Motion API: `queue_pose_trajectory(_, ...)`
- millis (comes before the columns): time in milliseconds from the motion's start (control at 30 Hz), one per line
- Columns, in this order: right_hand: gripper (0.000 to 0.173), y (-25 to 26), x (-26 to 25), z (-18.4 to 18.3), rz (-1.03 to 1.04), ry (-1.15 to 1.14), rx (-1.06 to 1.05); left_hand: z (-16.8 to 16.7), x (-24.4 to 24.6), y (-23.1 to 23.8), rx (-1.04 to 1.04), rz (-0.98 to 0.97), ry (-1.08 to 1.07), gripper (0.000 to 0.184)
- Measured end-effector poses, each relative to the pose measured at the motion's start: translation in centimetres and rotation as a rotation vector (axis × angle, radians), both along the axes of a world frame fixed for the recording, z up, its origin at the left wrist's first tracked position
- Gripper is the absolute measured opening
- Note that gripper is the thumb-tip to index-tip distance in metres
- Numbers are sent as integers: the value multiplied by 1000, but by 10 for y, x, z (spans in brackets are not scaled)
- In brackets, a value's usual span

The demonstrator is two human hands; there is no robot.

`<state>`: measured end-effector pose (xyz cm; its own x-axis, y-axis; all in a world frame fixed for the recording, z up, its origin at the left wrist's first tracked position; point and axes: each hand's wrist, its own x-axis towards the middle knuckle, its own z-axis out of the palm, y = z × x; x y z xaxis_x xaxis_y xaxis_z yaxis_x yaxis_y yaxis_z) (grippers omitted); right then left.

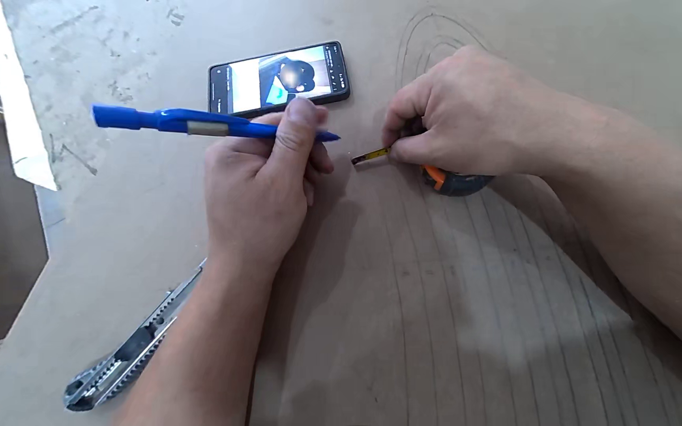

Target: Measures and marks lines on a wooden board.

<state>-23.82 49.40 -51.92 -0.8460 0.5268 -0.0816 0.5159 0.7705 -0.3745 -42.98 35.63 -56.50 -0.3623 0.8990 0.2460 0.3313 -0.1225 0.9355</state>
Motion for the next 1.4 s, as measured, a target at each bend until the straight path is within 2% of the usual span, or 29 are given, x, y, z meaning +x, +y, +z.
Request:
queue_pose_trajectory(267, 7, 0, 3, -10, -16, 56, -48, 2, 8, -10, -80, 78, 66, 27)
queue_pose_trajectory(700, 6, 1, 7, -20, 8, 138, -28, -2, 5, -12, -70, 46, -10, 22)
queue_pose_trajectory(1233, 7, 0, 8, -19, 4, 112, -43, -4, 6, -11, -67, 38, -13, 21)
queue_pose_trajectory(1400, 7, 1, 7, -18, 4, 113, -56, 0, 4, -11, -121, -1, 0, 12)
